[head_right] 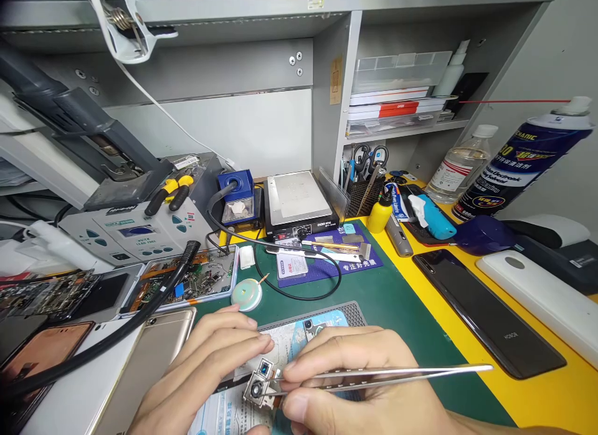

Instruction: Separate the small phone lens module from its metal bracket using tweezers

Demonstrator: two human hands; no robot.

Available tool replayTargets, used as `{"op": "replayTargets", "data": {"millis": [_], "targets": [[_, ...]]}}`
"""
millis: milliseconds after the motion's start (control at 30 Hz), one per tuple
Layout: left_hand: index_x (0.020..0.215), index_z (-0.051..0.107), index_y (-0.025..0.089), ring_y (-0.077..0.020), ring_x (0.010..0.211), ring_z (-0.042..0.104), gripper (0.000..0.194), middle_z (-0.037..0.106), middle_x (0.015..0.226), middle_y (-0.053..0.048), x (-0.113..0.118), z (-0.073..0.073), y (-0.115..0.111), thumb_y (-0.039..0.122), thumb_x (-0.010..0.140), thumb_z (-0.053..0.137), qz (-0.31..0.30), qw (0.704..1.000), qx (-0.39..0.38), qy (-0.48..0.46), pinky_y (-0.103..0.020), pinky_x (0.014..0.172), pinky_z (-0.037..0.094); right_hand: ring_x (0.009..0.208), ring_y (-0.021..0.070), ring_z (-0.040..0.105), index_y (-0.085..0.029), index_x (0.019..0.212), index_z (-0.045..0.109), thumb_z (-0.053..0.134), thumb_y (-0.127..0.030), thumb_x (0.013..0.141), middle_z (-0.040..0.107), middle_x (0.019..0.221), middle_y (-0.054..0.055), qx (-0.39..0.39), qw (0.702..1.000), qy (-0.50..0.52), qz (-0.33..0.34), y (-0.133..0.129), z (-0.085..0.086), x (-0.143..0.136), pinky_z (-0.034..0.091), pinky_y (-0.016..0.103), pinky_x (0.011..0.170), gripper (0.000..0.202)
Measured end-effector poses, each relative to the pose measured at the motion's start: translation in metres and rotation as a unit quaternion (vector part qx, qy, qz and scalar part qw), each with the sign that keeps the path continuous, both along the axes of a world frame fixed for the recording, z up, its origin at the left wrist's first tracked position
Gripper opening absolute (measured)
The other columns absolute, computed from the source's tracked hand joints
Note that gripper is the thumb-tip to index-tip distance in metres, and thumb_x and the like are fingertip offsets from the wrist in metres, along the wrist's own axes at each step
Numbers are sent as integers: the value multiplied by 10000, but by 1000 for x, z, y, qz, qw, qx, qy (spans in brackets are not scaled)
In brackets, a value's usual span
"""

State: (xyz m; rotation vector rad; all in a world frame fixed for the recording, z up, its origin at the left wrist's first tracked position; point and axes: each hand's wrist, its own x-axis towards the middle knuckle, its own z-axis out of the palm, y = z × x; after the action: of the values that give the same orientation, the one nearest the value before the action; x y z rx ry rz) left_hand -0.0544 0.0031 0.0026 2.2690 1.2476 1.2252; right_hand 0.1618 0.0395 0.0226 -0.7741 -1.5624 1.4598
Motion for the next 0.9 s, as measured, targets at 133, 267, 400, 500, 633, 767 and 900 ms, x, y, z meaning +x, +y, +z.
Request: {"op": "replayTargets", "data": {"millis": [133,267,400,500,633,767,900], "targets": [[1202,590,211,-236,1123,547,306,668,1019,-33,-10,5,6,300,911,614,-65,997,-31,-6,-439,1113,379,539,124,749,-384,989,850,828,-45,765,832,838,-9,-13,1000,10,20,-2,-6,1,624,170,509,407],[1210,588,193,-227,1083,602,449,699,999,-32,-22,12,13,156,796,757,-124,992,-3,36,-430,1110,435,569,126,759,-377,1003,848,834,-51,766,833,856,-7,-23,999,13,28,-3,-9,3,628,165,524,403],[1206,597,200,-223,1091,614,439,701,996,-31,-26,14,14,165,804,771,-124,992,-12,29,-438,1133,433,562,116,755,-390,1016,842,837,-22,749,840,884,-9,-14,999,4,32,-1,-5,3,623,154,525,455],[1198,605,212,-213,1100,603,425,694,994,-21,-23,14,11,169,810,773,-119,993,-23,12,-412,1139,422,552,113,751,-390,996,848,836,-14,744,841,872,-5,-8,1000,6,26,-1,-2,3,622,153,526,453],[1146,623,205,-226,1062,574,308,663,939,-31,-15,12,6,206,847,694,-81,996,-36,-31,-467,1135,395,558,124,761,-378,1004,848,833,-34,762,839,875,7,-14,999,16,38,-3,-4,4,631,167,533,421],[1093,640,214,-234,1004,580,270,662,879,-32,-8,10,5,221,825,668,-52,997,-25,-47,-495,1098,414,561,143,771,-333,993,857,838,-68,774,840,866,33,-26,999,30,26,-3,-7,4,636,177,527,344],[1093,639,222,-227,989,587,305,670,867,-22,-7,8,5,190,792,671,-47,998,-14,-44,-497,1101,417,561,138,763,-325,987,861,839,-81,775,836,853,30,-33,998,33,31,-2,-7,3,633,173,522,324]]}}
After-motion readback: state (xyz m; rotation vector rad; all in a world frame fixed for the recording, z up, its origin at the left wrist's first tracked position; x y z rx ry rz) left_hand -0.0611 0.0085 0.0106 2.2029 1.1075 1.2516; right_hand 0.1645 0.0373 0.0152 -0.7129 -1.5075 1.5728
